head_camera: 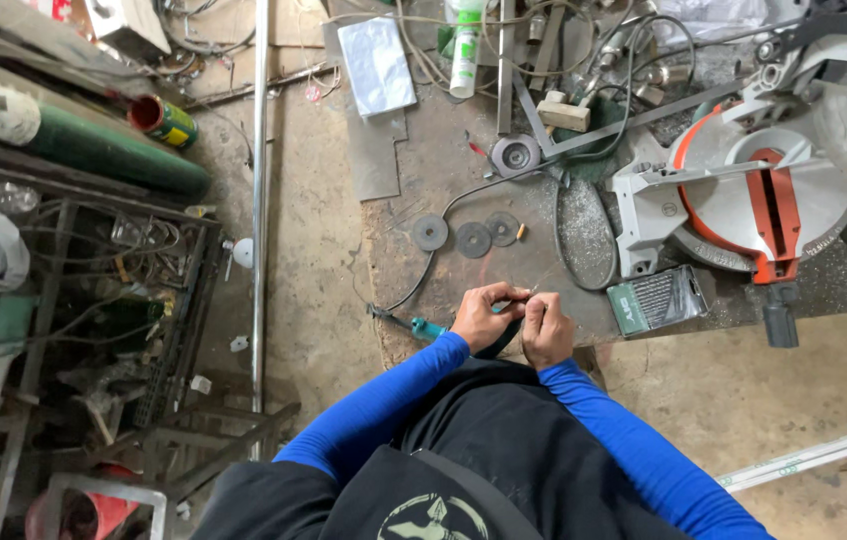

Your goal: The person uses their hands to assemble small metal and plastic components on a workbench in a fabrication area.

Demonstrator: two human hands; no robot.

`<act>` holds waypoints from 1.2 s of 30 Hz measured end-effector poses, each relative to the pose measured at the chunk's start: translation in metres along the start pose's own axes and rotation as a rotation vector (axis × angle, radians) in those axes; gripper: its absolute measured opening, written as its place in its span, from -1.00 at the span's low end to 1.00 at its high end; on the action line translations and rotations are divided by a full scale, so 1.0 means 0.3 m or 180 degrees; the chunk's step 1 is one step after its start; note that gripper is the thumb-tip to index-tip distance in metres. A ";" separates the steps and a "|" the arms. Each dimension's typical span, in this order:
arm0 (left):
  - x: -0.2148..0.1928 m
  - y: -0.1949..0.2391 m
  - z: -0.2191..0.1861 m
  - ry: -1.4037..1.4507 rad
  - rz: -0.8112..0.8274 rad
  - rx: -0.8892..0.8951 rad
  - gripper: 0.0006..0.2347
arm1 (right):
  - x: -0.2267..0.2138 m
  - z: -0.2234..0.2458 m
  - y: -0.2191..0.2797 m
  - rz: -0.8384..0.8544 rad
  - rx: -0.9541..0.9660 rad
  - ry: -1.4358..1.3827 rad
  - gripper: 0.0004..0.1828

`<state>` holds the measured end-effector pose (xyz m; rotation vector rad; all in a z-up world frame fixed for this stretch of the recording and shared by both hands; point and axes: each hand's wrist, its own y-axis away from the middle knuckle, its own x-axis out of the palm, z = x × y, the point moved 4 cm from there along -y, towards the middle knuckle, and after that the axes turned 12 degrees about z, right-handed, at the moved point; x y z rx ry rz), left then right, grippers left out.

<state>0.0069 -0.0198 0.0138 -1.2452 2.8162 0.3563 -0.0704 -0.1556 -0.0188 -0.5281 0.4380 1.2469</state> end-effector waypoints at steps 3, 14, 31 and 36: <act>-0.011 0.001 -0.006 -0.0213 -0.0072 0.0276 -0.78 | -0.008 -0.029 0.013 0.0487 0.0380 -0.0437 -0.61; -0.025 0.004 -0.018 -0.0165 -0.0282 0.0000 -0.77 | -0.058 -0.087 -0.023 0.1541 0.2588 -0.3741 -0.52; -0.032 0.014 -0.039 -0.0189 -0.0211 0.0247 -0.79 | -0.108 -0.065 -0.058 0.2545 0.3037 -0.4107 -0.34; -0.034 0.020 -0.033 -0.0250 -0.0204 0.0294 -0.79 | -0.105 -0.056 -0.072 0.2108 0.3438 -0.4224 -0.21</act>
